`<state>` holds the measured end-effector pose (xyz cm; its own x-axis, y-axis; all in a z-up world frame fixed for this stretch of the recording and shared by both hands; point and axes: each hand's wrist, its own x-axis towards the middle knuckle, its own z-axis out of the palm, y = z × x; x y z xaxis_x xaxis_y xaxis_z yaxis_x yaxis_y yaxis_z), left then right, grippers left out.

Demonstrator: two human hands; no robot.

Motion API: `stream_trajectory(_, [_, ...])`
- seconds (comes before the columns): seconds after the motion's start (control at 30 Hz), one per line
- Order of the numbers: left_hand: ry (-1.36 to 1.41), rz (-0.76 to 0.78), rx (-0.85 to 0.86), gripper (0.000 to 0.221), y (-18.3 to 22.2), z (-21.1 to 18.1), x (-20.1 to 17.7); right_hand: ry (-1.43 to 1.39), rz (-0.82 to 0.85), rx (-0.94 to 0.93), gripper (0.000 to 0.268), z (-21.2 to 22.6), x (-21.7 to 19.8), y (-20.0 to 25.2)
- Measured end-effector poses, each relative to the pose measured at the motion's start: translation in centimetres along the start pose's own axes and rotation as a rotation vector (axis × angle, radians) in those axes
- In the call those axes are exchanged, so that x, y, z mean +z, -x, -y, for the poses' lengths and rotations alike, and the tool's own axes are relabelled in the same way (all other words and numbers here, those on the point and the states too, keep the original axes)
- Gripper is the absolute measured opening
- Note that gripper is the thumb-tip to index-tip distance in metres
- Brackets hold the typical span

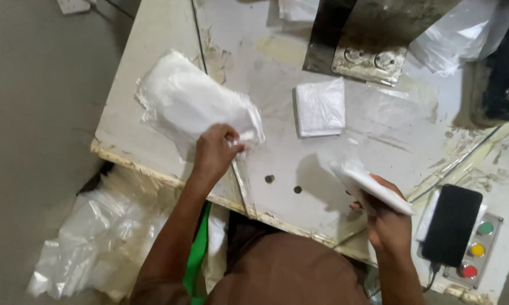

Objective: Folding and stacking plastic bags on a workbench in a packaging facility

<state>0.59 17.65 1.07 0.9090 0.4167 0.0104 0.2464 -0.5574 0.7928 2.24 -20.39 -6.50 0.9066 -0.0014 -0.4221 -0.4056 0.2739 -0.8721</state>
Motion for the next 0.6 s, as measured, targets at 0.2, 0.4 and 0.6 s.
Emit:
stream_trajectory(0.2, [0.089, 0.210, -0.282, 0.024, -0.1, -0.4, -2.9, 0.104, -0.133, -0.025, 0.031, 5.1, 5.0, 0.5])
stream_trajectory(0.4, [0.736, 0.518, -0.082, 0.033, 5.1, -3.0, 1.7, 0.164, 0.421, 0.359, 0.049, 7.3, 9.8, 2.7])
stream_trajectory(0.6, [1.264, 0.650, -0.152, 0.079, 8.1, -1.9, 7.6, -0.051, 0.633, 0.222, 0.050, 6.6, 8.1, 1.0])
